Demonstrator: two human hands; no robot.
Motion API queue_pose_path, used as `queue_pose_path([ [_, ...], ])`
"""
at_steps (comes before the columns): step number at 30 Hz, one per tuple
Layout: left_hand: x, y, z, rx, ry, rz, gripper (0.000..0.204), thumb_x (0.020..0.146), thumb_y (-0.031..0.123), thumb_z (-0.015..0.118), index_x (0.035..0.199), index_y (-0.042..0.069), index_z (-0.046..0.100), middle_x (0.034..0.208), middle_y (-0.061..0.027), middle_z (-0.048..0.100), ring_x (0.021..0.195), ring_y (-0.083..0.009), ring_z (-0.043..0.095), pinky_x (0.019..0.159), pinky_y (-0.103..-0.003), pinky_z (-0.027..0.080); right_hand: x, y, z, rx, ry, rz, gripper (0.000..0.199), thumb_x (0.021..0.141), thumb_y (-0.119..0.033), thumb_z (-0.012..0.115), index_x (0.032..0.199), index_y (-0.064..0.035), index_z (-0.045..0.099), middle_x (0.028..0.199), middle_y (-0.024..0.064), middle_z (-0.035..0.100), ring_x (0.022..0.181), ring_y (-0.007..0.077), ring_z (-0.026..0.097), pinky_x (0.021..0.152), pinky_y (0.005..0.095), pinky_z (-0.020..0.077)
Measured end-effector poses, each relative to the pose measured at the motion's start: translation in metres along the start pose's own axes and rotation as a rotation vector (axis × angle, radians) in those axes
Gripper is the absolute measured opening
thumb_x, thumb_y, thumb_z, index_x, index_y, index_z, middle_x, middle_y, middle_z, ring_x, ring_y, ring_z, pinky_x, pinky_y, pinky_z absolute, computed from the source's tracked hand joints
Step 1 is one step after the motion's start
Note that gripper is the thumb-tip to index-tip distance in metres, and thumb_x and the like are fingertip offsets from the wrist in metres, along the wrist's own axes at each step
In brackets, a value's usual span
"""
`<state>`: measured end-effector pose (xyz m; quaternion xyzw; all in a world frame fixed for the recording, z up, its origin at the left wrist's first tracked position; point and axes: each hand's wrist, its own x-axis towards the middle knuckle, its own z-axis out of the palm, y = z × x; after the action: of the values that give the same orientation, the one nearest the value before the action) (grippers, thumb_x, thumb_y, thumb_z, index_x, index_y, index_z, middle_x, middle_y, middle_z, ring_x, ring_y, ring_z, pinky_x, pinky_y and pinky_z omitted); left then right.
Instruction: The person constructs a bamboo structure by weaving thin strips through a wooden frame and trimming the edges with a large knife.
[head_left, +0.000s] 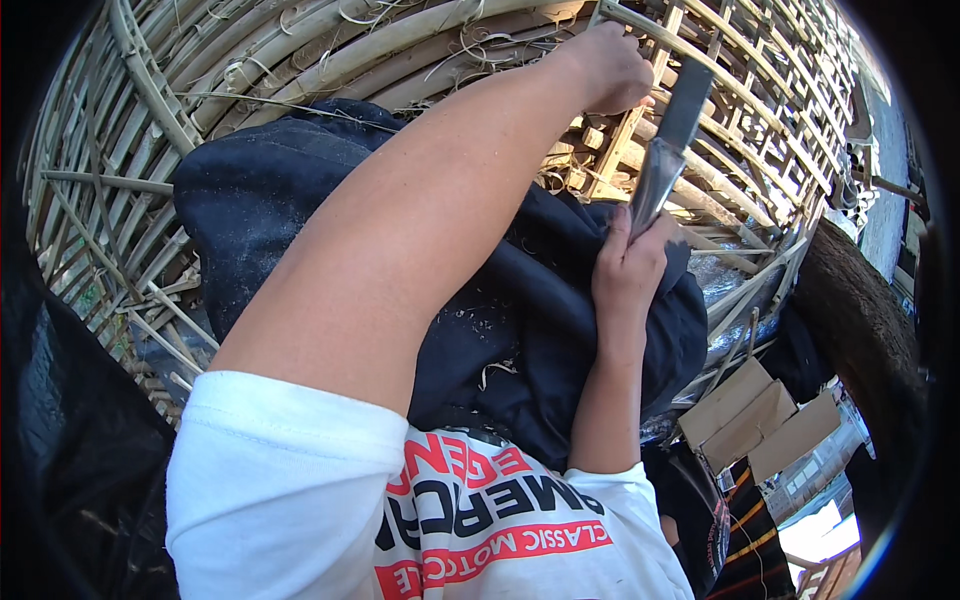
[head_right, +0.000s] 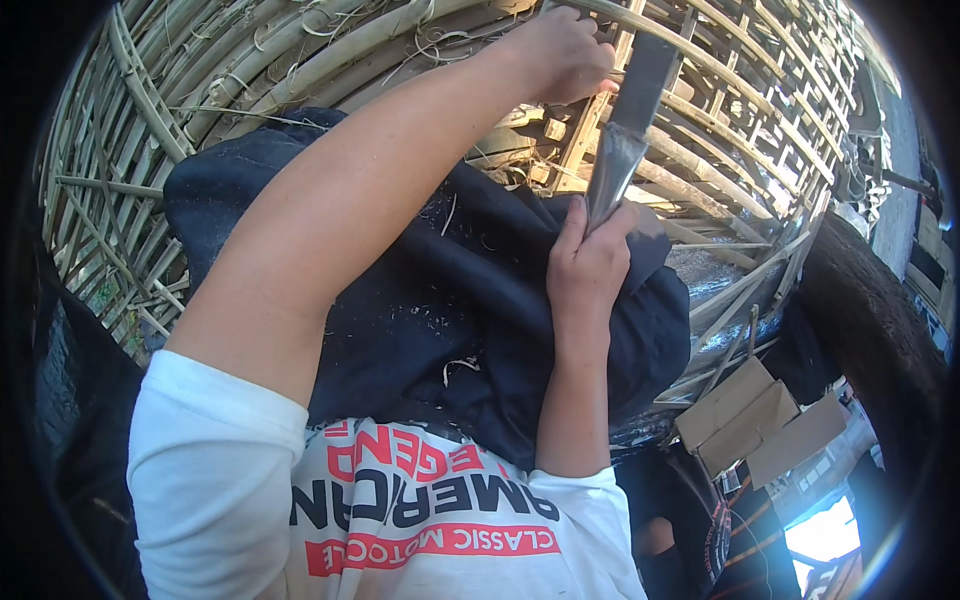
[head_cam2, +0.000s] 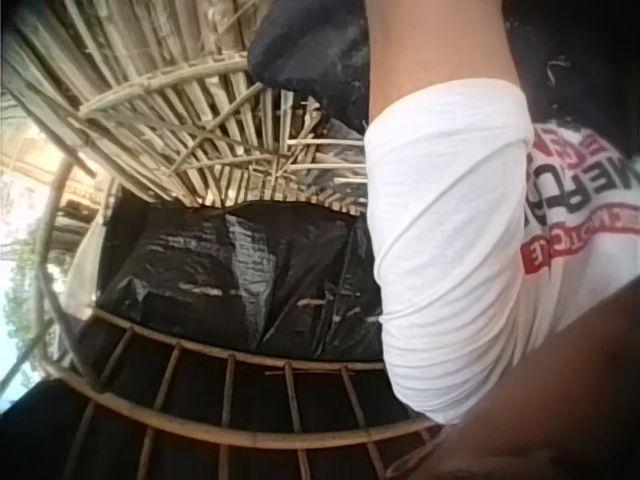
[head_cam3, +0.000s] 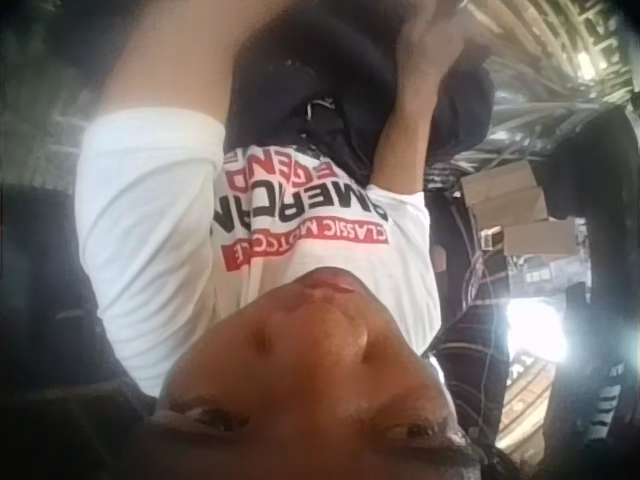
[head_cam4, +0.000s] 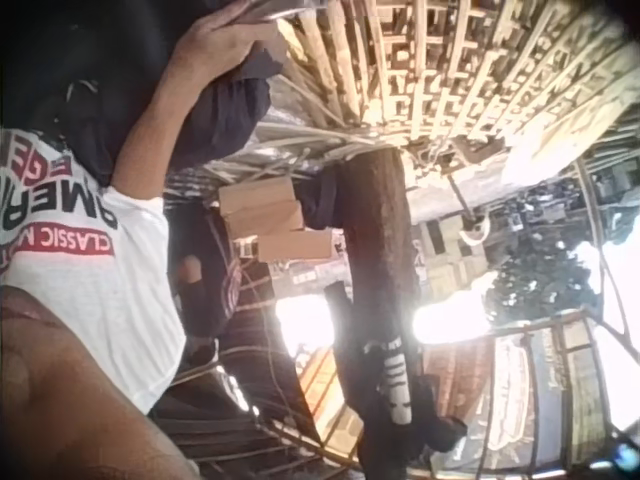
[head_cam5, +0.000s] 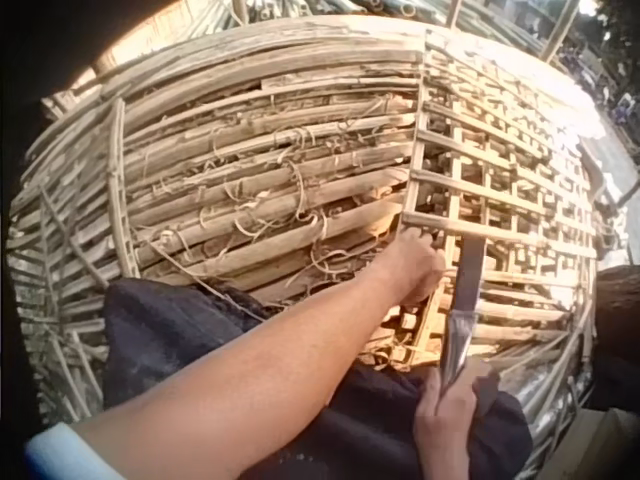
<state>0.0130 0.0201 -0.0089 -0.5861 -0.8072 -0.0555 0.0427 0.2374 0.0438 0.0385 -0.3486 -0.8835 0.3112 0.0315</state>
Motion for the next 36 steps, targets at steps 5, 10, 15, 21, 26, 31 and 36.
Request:
queue_pose_path([
  [5, -0.005, 0.001, -0.002, -0.033, 0.028, -0.02, 0.027, 0.093, 0.034, 0.059, 0.091, 0.009, 0.069, 0.086, -0.0043, 0.072, 0.093, -0.0215, 0.067, 0.084, -0.035, 0.048, -0.01, -0.014, -0.008, 0.21, 0.096, -0.099, 0.03, 0.1, -0.019, 0.055, 0.11, 0.0057, 0.042, 0.083, 0.0323, 0.063, 0.08, 0.0507, 0.063, 0.069, 0.0523, 0.048],
  [10, -0.003, -0.001, 0.0, 0.022, -0.005, 0.003, 0.038, 0.096, 0.042, 0.056, 0.088, 0.007, 0.067, 0.083, -0.0059, 0.071, 0.093, -0.0226, 0.067, 0.083, -0.037, 0.048, 0.006, 0.006, 0.004, -0.112, -0.008, -0.098, 0.036, 0.099, -0.019, 0.056, 0.119, 0.0075, 0.041, 0.08, 0.0251, 0.064, 0.073, 0.0403, 0.067, 0.067, 0.0435, 0.0507],
  [15, -0.002, 0.003, -0.007, 0.023, -0.037, -0.01, 0.029, 0.095, 0.036, 0.057, 0.093, 0.01, 0.07, 0.088, -0.0035, 0.072, 0.095, -0.0207, 0.067, 0.083, -0.036, 0.048, -0.01, -0.014, -0.01, 0.159, 0.064, 0.004, 0.033, 0.1, -0.022, 0.055, 0.113, 0.0054, 0.043, 0.083, 0.0291, 0.065, 0.077, 0.049, 0.063, 0.069, 0.0507, 0.0491],
  [21, 0.001, 0.003, -0.002, -0.005, -0.092, -0.025, 0.027, 0.095, 0.033, 0.057, 0.098, 0.011, 0.072, 0.098, -0.0015, 0.074, 0.1, -0.0215, 0.068, 0.087, -0.038, 0.049, -0.005, -0.007, -0.005, 0.178, 0.109, -0.076, 0.035, 0.101, -0.027, 0.053, 0.112, 0.005, 0.043, 0.085, 0.0318, 0.065, 0.077, 0.0518, 0.062, 0.069, 0.0546, 0.0485],
  [26, 0.007, -0.004, 0.005, 0.032, -0.071, -0.007, 0.037, 0.097, 0.045, 0.054, 0.096, 0.013, 0.073, 0.096, -0.0027, 0.074, 0.099, -0.023, 0.068, 0.086, -0.038, 0.048, 0.011, 0.006, 0.006, -0.182, -0.022, -0.073, 0.036, 0.1, -0.022, 0.054, 0.118, 0.0066, 0.043, 0.082, 0.0275, 0.065, 0.076, 0.0453, 0.066, 0.069, 0.0477, 0.0503],
  [31, 0.004, 0.004, -0.006, 0.01, -0.063, -0.009, 0.032, 0.096, 0.041, 0.056, 0.095, 0.014, 0.073, 0.096, -0.0015, 0.074, 0.098, -0.0213, 0.068, 0.085, -0.037, 0.049, -0.002, 0.003, -0.004, 0.07, 0.102, -0.089, 0.035, 0.101, -0.027, 0.052, 0.114, 0.0045, 0.045, 0.081, 0.026, 0.063, 0.076, 0.041, 0.062, 0.068, 0.0475, 0.0473],
  [36, 0.005, -0.002, -0.007, -0.042, -0.078, -0.022, 0.026, 0.09, 0.029, 0.057, 0.095, 0.009, 0.073, 0.097, -0.0059, 0.074, 0.1, -0.0247, 0.067, 0.085, -0.04, 0.049, 0.005, 0.006, 0.003, 0.035, 0.095, -0.119, 0.033, 0.102, -0.027, 0.052, 0.111, 0.0036, 0.044, 0.08, 0.0254, 0.063, 0.075, 0.041, 0.063, 0.067, 0.0472, 0.0476],
])
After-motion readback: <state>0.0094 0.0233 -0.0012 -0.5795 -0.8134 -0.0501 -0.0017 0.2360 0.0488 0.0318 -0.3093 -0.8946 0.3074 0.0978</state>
